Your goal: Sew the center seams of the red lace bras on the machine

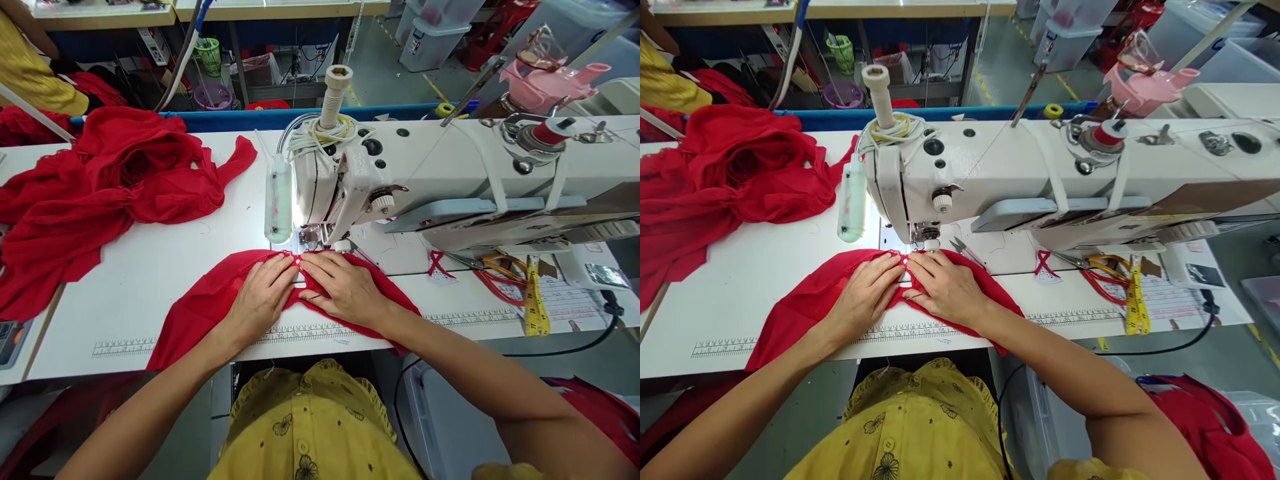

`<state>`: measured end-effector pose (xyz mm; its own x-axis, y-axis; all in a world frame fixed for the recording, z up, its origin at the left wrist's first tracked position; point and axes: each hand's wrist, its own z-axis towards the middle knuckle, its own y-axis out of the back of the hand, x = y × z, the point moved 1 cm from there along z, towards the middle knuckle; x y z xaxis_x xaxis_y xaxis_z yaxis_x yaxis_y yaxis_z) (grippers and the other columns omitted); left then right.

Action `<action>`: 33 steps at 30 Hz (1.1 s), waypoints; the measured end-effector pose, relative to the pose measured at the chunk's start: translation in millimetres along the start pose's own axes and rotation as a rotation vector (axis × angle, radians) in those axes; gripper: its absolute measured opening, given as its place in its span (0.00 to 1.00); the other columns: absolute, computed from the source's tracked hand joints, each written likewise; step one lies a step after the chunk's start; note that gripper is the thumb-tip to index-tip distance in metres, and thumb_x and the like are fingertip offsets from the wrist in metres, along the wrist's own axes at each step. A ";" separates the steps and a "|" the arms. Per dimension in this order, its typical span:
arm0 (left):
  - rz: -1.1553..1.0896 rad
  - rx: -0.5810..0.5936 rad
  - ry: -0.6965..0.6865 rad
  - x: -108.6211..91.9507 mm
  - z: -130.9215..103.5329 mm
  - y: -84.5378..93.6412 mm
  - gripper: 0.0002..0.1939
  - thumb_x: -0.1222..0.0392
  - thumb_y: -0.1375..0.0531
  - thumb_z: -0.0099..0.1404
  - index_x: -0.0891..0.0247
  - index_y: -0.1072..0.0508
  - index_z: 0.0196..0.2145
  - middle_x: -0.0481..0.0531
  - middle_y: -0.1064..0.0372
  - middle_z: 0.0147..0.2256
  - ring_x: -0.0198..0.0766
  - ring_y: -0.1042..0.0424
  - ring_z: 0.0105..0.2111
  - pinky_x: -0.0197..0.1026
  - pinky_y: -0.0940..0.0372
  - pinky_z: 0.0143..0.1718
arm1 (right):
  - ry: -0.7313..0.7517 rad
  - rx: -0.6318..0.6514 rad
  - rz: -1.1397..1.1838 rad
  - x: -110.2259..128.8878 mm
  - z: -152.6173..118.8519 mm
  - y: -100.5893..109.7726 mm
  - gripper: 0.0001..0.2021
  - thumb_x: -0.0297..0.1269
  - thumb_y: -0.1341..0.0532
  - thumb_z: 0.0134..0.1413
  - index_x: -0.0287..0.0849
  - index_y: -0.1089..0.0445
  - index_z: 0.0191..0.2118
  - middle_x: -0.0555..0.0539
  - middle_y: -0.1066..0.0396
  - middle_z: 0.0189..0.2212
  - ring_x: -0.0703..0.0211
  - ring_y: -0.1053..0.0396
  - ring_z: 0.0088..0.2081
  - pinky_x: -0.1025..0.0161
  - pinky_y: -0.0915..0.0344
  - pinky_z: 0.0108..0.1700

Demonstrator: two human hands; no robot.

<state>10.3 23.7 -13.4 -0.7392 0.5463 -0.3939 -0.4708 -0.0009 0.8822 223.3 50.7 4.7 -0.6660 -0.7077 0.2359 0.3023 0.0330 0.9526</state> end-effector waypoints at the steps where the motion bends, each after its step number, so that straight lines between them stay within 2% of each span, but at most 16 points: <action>1: -0.009 0.007 0.027 0.8 -0.4 0.7 0.21 0.60 0.48 0.74 0.62 0.38 0.63 0.61 0.35 0.61 0.50 0.39 0.64 0.57 0.40 0.62 | 0.005 0.004 0.003 -0.5 -0.4 0.5 0.28 0.54 0.48 0.68 0.39 0.34 0.63 0.41 0.34 0.62 0.48 0.37 0.60 0.57 0.26 0.45; 5: -0.047 0.006 0.112 4.2 -1.9 4.0 0.29 0.53 0.45 0.73 0.62 0.47 0.67 0.62 0.37 0.63 0.49 0.38 0.63 0.58 0.43 0.64 | -0.006 0.013 0.037 -2.9 -1.3 2.6 0.30 0.56 0.45 0.65 0.40 0.35 0.63 0.40 0.34 0.63 0.46 0.37 0.60 0.53 0.26 0.47; 9: -0.049 0.041 0.105 7.2 -2.1 6.5 0.34 0.51 0.43 0.72 0.61 0.51 0.69 0.62 0.39 0.64 0.48 0.38 0.64 0.57 0.45 0.64 | -0.019 0.050 0.062 -4.5 -0.5 5.7 0.33 0.59 0.42 0.62 0.41 0.36 0.64 0.39 0.35 0.63 0.44 0.37 0.59 0.52 0.25 0.43; 12: -0.042 0.052 0.110 7.6 -1.6 7.8 0.35 0.50 0.43 0.71 0.61 0.51 0.69 0.61 0.39 0.64 0.48 0.38 0.63 0.56 0.45 0.64 | -0.036 0.073 0.060 -5.1 -0.1 7.0 0.34 0.61 0.44 0.62 0.40 0.36 0.64 0.40 0.37 0.64 0.44 0.36 0.58 0.53 0.25 0.42; 18: -0.053 0.053 0.130 6.7 -1.5 8.1 0.34 0.51 0.42 0.71 0.60 0.51 0.69 0.61 0.38 0.63 0.48 0.38 0.63 0.56 0.43 0.63 | -0.053 0.099 0.066 -5.9 -1.7 5.1 0.35 0.61 0.45 0.62 0.42 0.37 0.65 0.42 0.39 0.66 0.44 0.36 0.58 0.50 0.26 0.49; 33: -0.047 0.048 0.121 9.0 -1.9 6.9 0.35 0.50 0.42 0.71 0.59 0.51 0.69 0.60 0.37 0.63 0.49 0.37 0.62 0.57 0.42 0.63 | -0.046 0.098 0.064 -6.8 -1.9 3.4 0.35 0.62 0.46 0.63 0.40 0.38 0.65 0.41 0.39 0.66 0.44 0.36 0.59 0.51 0.27 0.50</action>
<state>-0.5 27.0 -11.4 -0.7706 0.4400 -0.4610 -0.4852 0.0639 0.8721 230.2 54.3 6.0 -0.6784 -0.6691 0.3035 0.2787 0.1479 0.9489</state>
